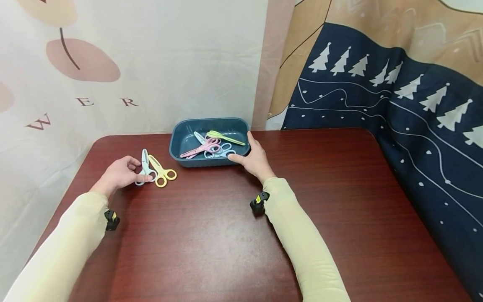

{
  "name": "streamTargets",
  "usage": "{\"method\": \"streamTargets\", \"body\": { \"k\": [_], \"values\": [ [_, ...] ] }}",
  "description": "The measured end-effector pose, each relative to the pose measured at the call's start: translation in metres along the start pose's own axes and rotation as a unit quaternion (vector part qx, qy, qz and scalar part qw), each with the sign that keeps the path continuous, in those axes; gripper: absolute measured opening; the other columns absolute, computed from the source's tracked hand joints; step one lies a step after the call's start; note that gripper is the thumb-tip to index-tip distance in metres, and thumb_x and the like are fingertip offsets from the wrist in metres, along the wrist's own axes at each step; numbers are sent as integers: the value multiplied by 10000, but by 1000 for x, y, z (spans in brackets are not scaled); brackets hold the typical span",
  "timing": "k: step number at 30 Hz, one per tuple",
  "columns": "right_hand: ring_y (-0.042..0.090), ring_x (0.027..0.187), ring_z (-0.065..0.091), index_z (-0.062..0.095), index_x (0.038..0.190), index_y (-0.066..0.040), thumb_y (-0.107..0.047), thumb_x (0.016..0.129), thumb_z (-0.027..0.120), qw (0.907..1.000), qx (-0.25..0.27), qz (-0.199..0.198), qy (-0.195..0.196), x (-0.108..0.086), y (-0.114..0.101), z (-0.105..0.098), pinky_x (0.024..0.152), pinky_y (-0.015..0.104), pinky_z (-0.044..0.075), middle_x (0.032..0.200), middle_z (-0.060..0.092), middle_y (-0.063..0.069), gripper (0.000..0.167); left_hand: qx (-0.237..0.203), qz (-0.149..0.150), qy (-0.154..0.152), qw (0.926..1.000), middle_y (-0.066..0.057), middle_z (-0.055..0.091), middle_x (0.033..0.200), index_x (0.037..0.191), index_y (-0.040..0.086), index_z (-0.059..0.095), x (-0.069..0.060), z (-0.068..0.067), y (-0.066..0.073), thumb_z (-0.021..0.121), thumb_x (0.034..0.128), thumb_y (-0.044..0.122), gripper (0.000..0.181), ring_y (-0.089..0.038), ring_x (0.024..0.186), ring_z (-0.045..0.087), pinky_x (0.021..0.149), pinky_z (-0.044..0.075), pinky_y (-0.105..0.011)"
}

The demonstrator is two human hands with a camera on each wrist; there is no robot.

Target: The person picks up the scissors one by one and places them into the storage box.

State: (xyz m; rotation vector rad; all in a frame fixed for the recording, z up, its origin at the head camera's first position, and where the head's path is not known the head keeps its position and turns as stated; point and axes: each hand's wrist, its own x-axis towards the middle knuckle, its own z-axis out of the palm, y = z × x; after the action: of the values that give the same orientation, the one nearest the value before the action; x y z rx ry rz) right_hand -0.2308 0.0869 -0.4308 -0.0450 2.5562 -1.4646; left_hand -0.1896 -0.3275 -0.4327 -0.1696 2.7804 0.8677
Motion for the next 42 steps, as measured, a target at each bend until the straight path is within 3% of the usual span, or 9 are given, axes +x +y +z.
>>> {"method": "streamTargets", "body": {
  "k": [6,16,30,42],
  "values": [
    [306,1556,210,129,1679,-229,-416,891,807,10000,-3,-17,-20,0,1,-2,1231,556,267,1718,198,83,1056,2,-117,-154,9998,-205,608,1023,1092,-45,600,0,-3,4,876,828,349,549,-337,922,535,725,447,-363],
    [308,1552,218,128,1679,-235,-404,890,810,10000,26,-24,42,1,1,-5,1228,550,279,1717,203,87,1057,109,-221,-337,9991,-145,615,859,1017,-65,624,5,-7,10,858,854,295,459,-294,822,538,659,441,-344],
    [310,1551,219,134,1679,-215,-406,889,811,10000,49,-39,20,0,3,-3,1231,549,273,1716,204,89,1058,-12,-134,-241,9996,-186,598,897,1028,-99,590,4,2,12,816,880,208,409,-323,866,539,683,443,-323],
    [301,1557,213,134,1678,-214,-393,890,815,10000,38,-78,15,0,1,0,1242,536,252,1717,204,83,1057,-378,104,117,9992,-191,593,931,1015,-45,490,-5,5,5,828,866,175,430,-314,869,534,708,418,-344]
  ]
}}
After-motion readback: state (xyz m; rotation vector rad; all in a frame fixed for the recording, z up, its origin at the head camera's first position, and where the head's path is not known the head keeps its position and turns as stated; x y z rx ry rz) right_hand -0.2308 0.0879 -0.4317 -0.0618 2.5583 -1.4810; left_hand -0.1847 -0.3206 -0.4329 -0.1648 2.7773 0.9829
